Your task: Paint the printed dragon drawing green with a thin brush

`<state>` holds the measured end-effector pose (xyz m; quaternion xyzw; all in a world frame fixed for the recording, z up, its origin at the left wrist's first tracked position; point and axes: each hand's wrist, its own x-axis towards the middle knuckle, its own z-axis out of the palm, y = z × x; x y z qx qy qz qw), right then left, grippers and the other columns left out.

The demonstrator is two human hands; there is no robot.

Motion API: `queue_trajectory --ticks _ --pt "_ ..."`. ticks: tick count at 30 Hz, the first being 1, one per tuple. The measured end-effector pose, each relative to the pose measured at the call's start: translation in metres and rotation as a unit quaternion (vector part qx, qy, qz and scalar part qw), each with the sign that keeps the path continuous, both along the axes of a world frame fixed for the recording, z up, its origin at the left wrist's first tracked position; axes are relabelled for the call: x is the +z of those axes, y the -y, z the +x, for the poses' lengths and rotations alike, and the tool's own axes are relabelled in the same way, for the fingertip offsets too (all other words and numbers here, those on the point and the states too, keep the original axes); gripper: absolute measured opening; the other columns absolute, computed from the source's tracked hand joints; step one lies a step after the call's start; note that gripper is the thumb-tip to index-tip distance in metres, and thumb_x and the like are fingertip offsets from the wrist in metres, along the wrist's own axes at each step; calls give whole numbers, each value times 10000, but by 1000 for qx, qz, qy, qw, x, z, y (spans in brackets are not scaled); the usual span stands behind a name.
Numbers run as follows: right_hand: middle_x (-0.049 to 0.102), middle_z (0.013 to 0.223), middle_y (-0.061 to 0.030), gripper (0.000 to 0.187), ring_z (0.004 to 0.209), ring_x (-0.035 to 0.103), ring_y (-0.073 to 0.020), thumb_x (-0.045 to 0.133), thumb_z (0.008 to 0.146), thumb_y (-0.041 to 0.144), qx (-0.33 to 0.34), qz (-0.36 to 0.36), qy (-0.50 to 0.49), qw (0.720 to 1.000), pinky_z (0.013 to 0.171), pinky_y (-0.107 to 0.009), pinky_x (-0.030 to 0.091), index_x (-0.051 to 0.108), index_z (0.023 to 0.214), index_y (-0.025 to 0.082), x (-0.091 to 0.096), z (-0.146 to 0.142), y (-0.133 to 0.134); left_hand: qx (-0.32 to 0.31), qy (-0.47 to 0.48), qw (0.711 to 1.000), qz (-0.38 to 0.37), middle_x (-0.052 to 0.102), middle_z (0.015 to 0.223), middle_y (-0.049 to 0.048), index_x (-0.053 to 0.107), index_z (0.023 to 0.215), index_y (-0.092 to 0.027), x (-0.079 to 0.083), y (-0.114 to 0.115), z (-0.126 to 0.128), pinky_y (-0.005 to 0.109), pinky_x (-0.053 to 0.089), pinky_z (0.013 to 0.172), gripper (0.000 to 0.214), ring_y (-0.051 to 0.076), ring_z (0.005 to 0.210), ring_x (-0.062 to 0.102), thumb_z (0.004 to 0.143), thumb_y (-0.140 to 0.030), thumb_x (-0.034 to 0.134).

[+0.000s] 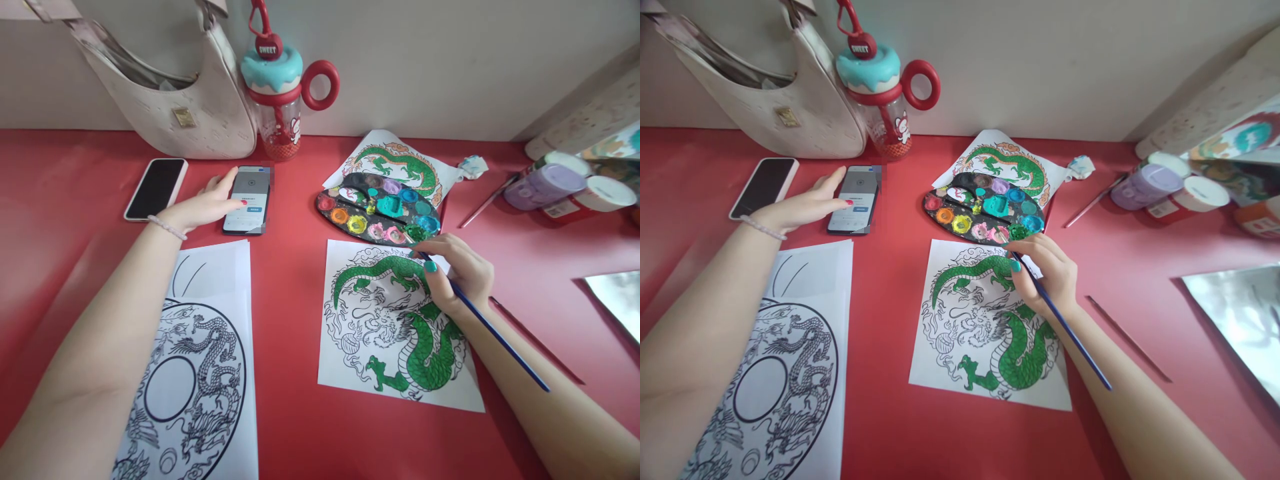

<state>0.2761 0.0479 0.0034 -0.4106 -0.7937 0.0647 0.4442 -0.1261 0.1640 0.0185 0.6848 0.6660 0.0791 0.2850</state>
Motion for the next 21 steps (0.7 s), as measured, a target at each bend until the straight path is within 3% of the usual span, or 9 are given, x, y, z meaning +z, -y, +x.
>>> queue_trajectory --ticks 5,11,21 --pt "595 743 -39 163 703 566 -134 469 823 186 -1 -1 3 1000 650 -284 466 613 899 180 0 0 0 34 9 999 -36 -10 1569 -55 33 1470 -391 6 2 5 594 66 1143 766 322 1433 -57 839 -568 429" --pt "614 776 -58 208 729 568 -146 454 834 190 22 1 5 1000 672 -304 462 620 958 173 1 0 0 24 58 998 -30 2 1558 -105 49 1468 -390 2 0 -2 485 38 1180 740 243 1432 -94 847 -541 423" --pt "614 781 -68 215 737 563 -146 449 830 181 24 1 7 1000 679 -299 454 620 957 154 1 0 1 26 43 998 -36 -5 1562 -86 38 1472 -374 3 -1 -1 501 42 1173 781 255 1436 -85 827 -516 455"
